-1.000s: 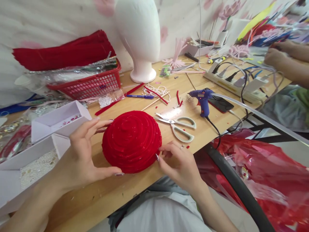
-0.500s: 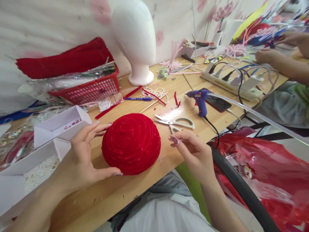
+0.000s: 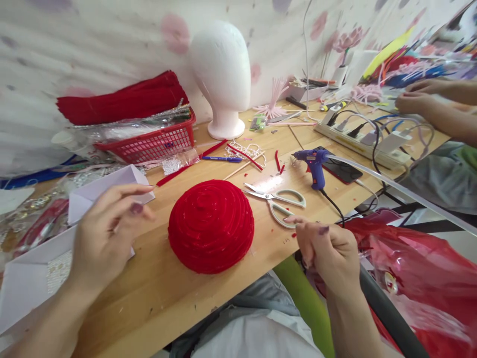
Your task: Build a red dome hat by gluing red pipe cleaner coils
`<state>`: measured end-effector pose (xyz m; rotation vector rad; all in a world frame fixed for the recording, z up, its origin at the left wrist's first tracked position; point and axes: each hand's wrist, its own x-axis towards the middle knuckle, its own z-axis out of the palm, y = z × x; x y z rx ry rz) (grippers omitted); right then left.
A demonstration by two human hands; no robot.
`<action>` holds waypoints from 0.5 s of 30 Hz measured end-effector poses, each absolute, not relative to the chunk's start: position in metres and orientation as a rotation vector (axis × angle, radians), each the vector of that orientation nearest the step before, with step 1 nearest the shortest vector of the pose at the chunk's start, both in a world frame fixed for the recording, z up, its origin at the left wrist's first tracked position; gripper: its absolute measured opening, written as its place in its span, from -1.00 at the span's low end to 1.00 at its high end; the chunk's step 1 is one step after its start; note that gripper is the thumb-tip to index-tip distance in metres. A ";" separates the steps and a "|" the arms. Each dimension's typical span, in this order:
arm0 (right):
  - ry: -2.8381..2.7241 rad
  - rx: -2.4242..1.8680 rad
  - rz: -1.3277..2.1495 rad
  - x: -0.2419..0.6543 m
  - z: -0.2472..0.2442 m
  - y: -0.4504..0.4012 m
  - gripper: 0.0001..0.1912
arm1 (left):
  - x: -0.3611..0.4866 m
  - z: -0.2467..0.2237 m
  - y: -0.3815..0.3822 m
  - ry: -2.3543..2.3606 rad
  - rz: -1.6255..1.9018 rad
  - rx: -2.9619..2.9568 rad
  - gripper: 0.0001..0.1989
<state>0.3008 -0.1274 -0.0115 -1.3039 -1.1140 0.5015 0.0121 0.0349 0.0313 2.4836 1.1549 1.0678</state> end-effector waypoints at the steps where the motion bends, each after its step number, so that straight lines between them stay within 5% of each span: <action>1: -1.178 -1.271 0.454 0.297 -0.012 -0.122 -0.45 | 0.011 0.035 0.037 1.235 1.135 2.494 -0.58; 4: -1.330 -1.323 0.407 0.284 -0.015 -0.107 -0.91 | 0.004 0.040 0.045 1.420 1.262 2.576 -0.77; 5: -1.353 -1.354 0.392 0.279 -0.016 -0.103 -0.93 | 0.002 0.040 0.047 1.467 1.282 2.619 -0.76; 7: -1.358 -1.384 0.379 0.271 -0.020 -0.096 -0.86 | 0.000 0.039 0.049 1.543 1.294 2.672 -0.43; 15: -1.365 -1.299 0.446 0.263 -0.028 -0.087 -0.92 | 0.016 0.041 0.028 1.599 0.688 2.269 -0.50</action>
